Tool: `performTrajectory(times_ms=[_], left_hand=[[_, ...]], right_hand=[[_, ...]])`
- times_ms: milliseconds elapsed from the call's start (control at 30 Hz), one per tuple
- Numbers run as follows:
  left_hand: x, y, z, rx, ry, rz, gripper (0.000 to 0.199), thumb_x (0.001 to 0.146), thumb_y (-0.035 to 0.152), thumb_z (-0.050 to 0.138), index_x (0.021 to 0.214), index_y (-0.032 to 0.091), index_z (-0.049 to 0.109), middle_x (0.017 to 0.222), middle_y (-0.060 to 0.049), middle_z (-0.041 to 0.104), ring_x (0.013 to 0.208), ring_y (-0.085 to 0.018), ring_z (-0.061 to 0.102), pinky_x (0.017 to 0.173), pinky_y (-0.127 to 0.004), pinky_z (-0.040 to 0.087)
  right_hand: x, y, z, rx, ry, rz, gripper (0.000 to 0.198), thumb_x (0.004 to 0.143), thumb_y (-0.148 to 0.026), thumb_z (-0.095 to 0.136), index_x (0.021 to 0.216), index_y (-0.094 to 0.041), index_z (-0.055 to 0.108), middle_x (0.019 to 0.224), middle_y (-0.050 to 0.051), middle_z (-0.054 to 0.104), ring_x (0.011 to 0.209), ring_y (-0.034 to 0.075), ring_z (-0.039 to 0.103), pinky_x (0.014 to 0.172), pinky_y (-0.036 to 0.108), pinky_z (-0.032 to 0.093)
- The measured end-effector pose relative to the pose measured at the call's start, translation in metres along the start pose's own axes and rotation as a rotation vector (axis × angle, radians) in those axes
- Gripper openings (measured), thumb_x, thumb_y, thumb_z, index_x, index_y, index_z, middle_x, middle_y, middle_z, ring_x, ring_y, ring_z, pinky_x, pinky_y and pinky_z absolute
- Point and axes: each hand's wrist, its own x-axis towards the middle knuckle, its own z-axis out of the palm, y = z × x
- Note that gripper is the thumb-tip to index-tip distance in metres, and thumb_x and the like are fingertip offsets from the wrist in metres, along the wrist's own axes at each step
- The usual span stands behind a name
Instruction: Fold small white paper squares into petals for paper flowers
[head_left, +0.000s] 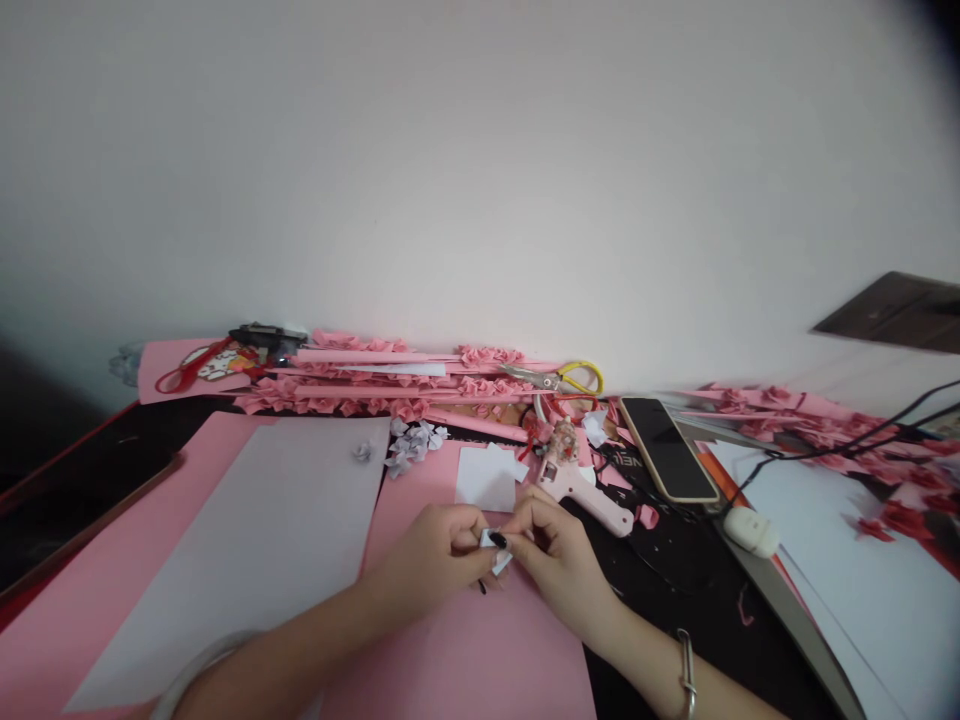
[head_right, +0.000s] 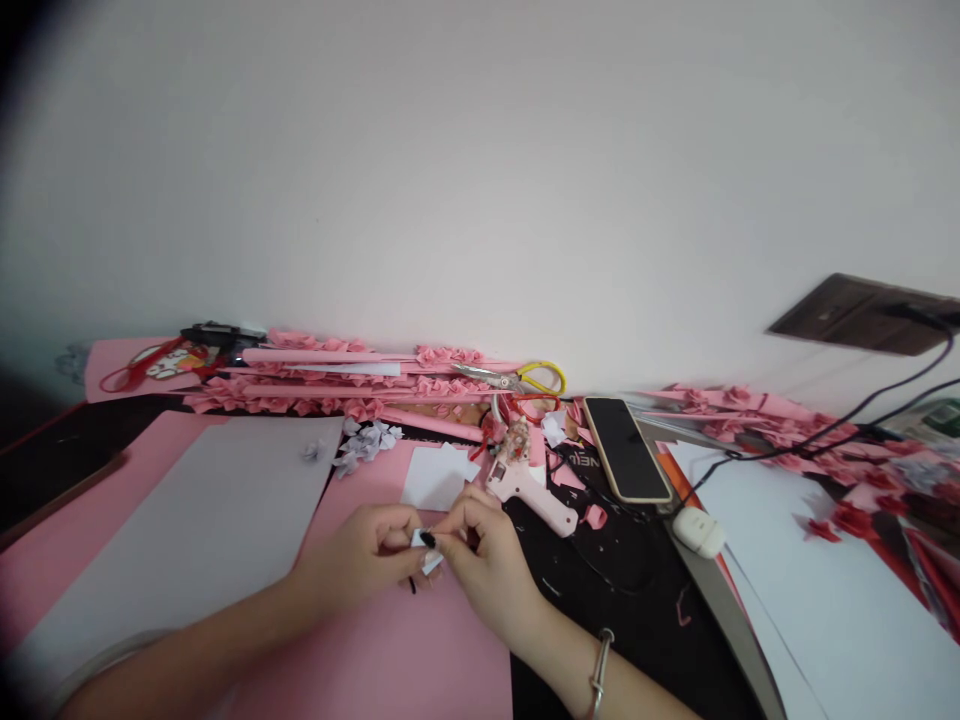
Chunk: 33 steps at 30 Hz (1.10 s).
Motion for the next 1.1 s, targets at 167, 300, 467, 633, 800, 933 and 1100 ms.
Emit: performTrajectory(times_ms=[167, 300, 467, 633, 800, 933, 1100], left_hand=[[-0.001, 0.001, 0.002, -0.078, -0.019, 0.021, 0.013, 0.074, 0.028, 0.061, 0.073, 0.016, 0.058, 0.064, -0.001, 0.067, 0.064, -0.017, 0.066, 0.062, -0.028, 0.051], [0.000, 0.004, 0.001, -0.124, -0.046, 0.003, 0.018, 0.074, 0.031, 0.062, 0.073, 0.013, 0.065, 0.065, -0.001, 0.067, 0.064, -0.016, 0.065, 0.065, -0.028, 0.051], [0.001, 0.003, -0.003, -0.183, -0.050, -0.033, 0.021, 0.072, 0.033, 0.066, 0.073, 0.012, 0.068, 0.067, -0.002, 0.068, 0.063, -0.015, 0.066, 0.063, -0.026, 0.051], [0.001, 0.001, -0.005, -0.200, -0.061, -0.049, 0.026, 0.073, 0.039, 0.066, 0.074, 0.013, 0.068, 0.068, -0.003, 0.070, 0.067, -0.018, 0.068, 0.064, -0.027, 0.053], [0.001, -0.001, -0.007, -0.207, -0.054, -0.075, 0.029, 0.073, 0.041, 0.067, 0.077, 0.013, 0.068, 0.075, -0.007, 0.074, 0.070, -0.020, 0.071, 0.064, -0.029, 0.053], [0.002, -0.003, -0.008, -0.240, -0.081, -0.072, 0.029, 0.073, 0.041, 0.068, 0.082, 0.013, 0.068, 0.078, -0.008, 0.075, 0.071, -0.020, 0.071, 0.064, -0.028, 0.053], [0.001, -0.002, -0.008, -0.233, -0.119, -0.068, 0.031, 0.072, 0.042, 0.069, 0.084, 0.013, 0.068, 0.083, -0.009, 0.075, 0.075, -0.021, 0.071, 0.067, -0.029, 0.053]], right_hand=[[-0.003, 0.001, 0.000, -0.046, -0.010, -0.052, 0.028, 0.086, -0.027, 0.056, 0.060, -0.017, 0.054, 0.063, -0.001, 0.048, 0.063, 0.015, 0.046, 0.059, 0.026, 0.035], [-0.001, 0.001, -0.002, -0.046, 0.023, -0.077, 0.028, 0.086, -0.030, 0.057, 0.060, -0.017, 0.056, 0.062, -0.001, 0.047, 0.061, 0.015, 0.045, 0.056, 0.025, 0.034], [0.000, 0.002, -0.006, -0.008, -0.011, -0.114, 0.025, 0.087, -0.033, 0.057, 0.070, -0.017, 0.067, 0.067, 0.001, 0.052, 0.061, 0.015, 0.048, 0.056, 0.025, 0.037], [0.000, 0.002, -0.007, 0.013, -0.013, -0.132, 0.025, 0.087, -0.037, 0.057, 0.081, -0.019, 0.072, 0.071, 0.003, 0.055, 0.064, 0.016, 0.052, 0.058, 0.026, 0.040], [-0.001, -0.003, -0.009, 0.069, -0.060, -0.169, 0.039, 0.094, -0.042, 0.042, 0.084, -0.020, 0.074, 0.074, 0.003, 0.051, 0.068, 0.017, 0.051, 0.063, 0.028, 0.041], [-0.002, -0.001, -0.010, 0.073, -0.071, -0.183, 0.044, 0.095, -0.045, 0.039, 0.084, -0.021, 0.074, 0.077, 0.004, 0.049, 0.070, 0.017, 0.051, 0.063, 0.029, 0.040], [-0.002, 0.001, -0.012, 0.065, -0.078, -0.213, 0.044, 0.095, -0.044, 0.038, 0.083, -0.021, 0.074, 0.078, 0.003, 0.049, 0.072, 0.017, 0.050, 0.066, 0.029, 0.039]])
